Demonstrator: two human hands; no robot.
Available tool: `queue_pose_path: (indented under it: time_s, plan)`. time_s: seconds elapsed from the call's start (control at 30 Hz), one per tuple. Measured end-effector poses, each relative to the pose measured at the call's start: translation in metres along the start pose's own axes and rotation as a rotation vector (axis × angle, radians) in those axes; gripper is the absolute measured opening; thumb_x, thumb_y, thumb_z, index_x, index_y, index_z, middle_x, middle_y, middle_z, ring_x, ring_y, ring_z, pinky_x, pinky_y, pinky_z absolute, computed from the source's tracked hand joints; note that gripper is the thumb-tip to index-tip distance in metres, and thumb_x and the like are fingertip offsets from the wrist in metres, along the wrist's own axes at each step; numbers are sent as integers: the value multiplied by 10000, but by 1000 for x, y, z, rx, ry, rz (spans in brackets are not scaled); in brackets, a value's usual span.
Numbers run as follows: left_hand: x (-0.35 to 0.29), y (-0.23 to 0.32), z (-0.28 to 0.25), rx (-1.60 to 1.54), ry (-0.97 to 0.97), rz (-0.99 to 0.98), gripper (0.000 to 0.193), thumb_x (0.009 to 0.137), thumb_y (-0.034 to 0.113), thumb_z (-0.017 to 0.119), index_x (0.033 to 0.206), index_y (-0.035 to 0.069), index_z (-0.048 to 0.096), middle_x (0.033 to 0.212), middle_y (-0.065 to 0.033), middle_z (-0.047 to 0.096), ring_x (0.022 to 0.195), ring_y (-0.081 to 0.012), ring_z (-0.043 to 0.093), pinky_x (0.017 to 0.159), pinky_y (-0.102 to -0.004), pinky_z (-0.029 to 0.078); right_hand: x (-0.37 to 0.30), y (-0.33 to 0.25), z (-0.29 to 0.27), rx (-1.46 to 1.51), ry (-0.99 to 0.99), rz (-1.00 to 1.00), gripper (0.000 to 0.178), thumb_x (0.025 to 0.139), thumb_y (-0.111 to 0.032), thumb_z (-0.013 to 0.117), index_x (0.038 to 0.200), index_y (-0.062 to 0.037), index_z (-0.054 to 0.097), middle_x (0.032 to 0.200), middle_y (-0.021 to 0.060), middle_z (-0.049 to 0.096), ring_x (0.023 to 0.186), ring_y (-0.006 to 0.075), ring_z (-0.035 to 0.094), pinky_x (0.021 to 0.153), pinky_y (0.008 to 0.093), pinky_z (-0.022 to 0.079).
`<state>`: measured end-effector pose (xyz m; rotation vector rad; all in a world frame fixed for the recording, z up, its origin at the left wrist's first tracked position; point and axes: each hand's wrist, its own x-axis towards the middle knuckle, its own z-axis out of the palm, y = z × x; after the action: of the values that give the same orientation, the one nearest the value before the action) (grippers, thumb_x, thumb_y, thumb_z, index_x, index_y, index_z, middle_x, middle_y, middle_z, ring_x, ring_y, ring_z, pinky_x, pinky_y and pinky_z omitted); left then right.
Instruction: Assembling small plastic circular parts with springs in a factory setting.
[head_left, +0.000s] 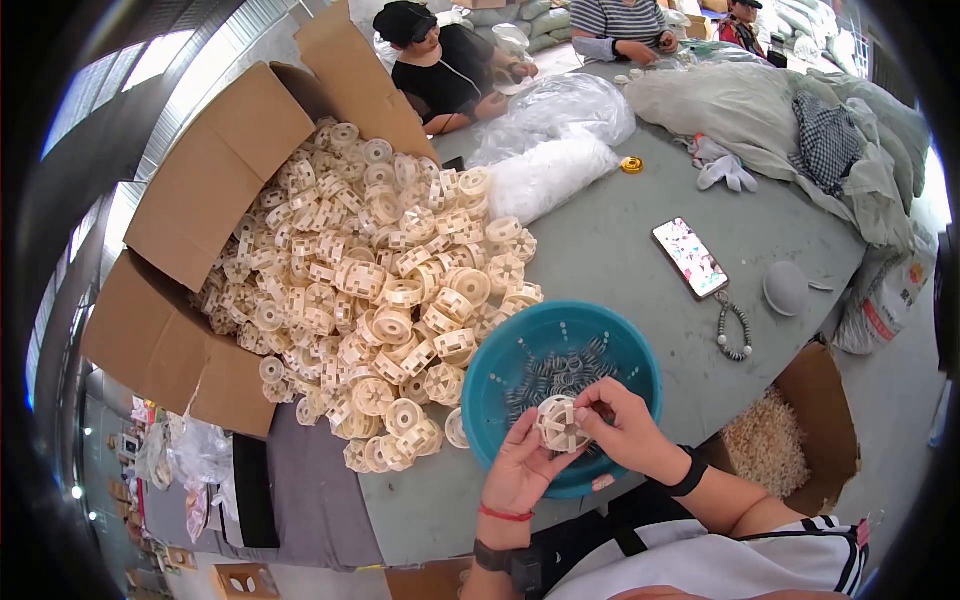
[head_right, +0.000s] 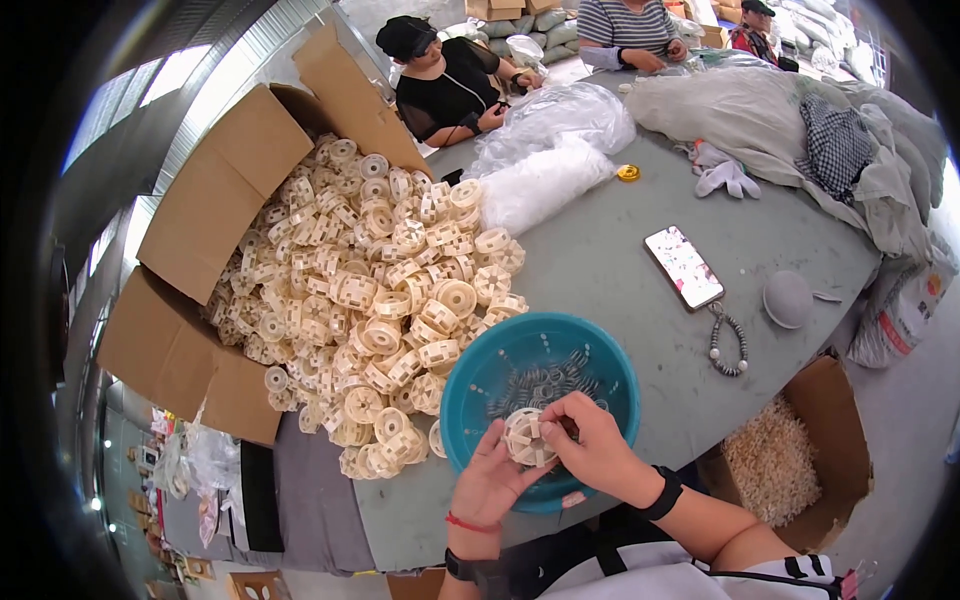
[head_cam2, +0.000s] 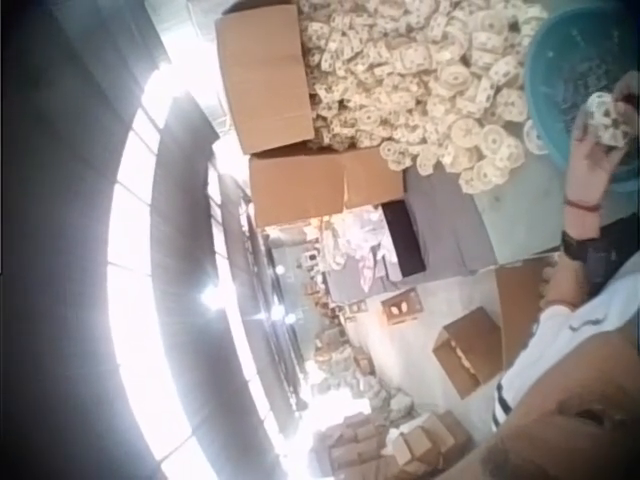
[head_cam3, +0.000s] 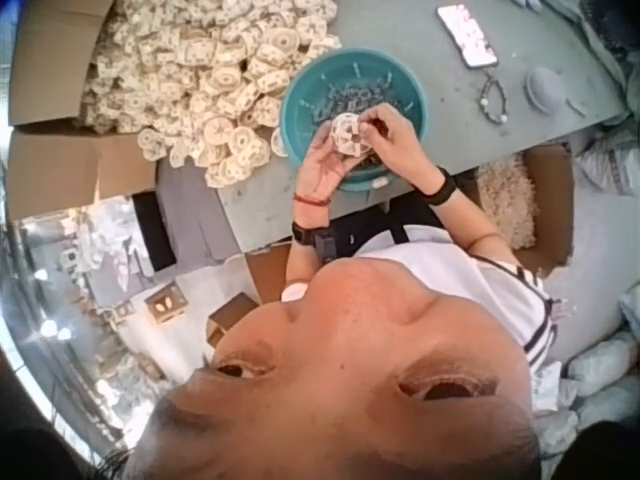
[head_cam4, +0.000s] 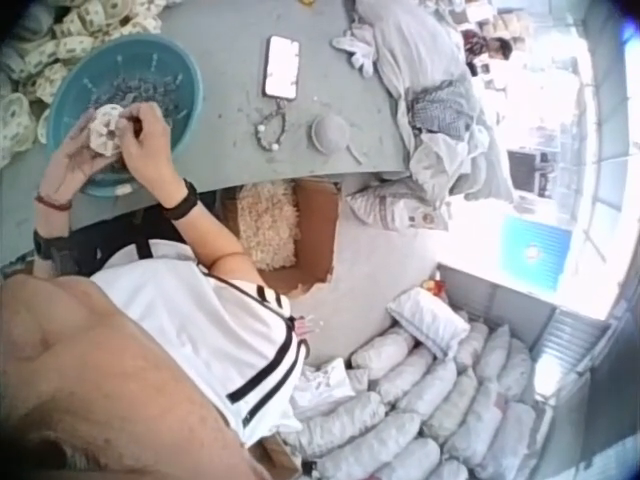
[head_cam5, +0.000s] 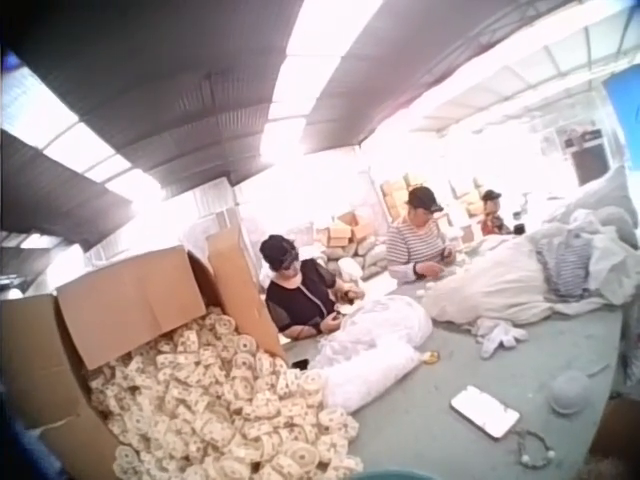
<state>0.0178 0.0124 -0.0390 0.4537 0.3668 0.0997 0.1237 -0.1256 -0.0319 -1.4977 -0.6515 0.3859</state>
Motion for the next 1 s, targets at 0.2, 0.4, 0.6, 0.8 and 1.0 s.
queue_pose_path:
  time_s: [0.2, 0.4, 0.6, 0.8, 1.0]
  plan:
    - [-9, -12, 15, 768, 186, 487, 269, 897, 42, 494, 1160, 11, 542, 1152, -160, 564, 1061, -272, 558, 883, -457, 486, -3, 0, 6, -55, 88, -187, 94, 839, -46, 569, 918, 4, 559, 866, 91, 515, 705, 157, 516, 649, 264, 439]
    - [-3, -9, 16, 228, 98, 270, 287, 899, 24, 497, 1180, -28, 522, 1106, -132, 590, 990, -199, 581, 843, -318, 491, 0, 3, 2, 33, 2, -48, 110, 850, -63, 572, 931, 9, 553, 849, 69, 526, 674, 114, 512, 607, 251, 435]
    - [-2, -22, 7, 629, 246, 530, 271, 894, 40, 526, 1153, -31, 557, 1077, -110, 603, 958, -124, 567, 822, -237, 453, -2, 4, 6, 91, 49, 79, 120, 856, -81, 578, 941, 0, 554, 855, 53, 535, 672, 84, 503, 587, 234, 426]
    - [3, -2, 0, 1940, 300, 1172, 262, 873, 63, 546, 1126, -3, 542, 1092, -143, 599, 1034, -236, 555, 914, -347, 412, -4, -3, -11, 67, 93, -253, 97, 878, -49, 547, 960, 0, 537, 980, 68, 553, 833, 95, 540, 717, 228, 453]
    - [-30, 19, -7, 1004, 341, 725, 385, 906, 120, 515, 1260, 12, 413, 1139, -116, 540, 1065, -200, 507, 909, -293, 394, -12, 26, -98, 60, 691, -218, 86, 910, -85, 504, 959, -35, 554, 859, 14, 562, 785, 77, 527, 706, 218, 440]
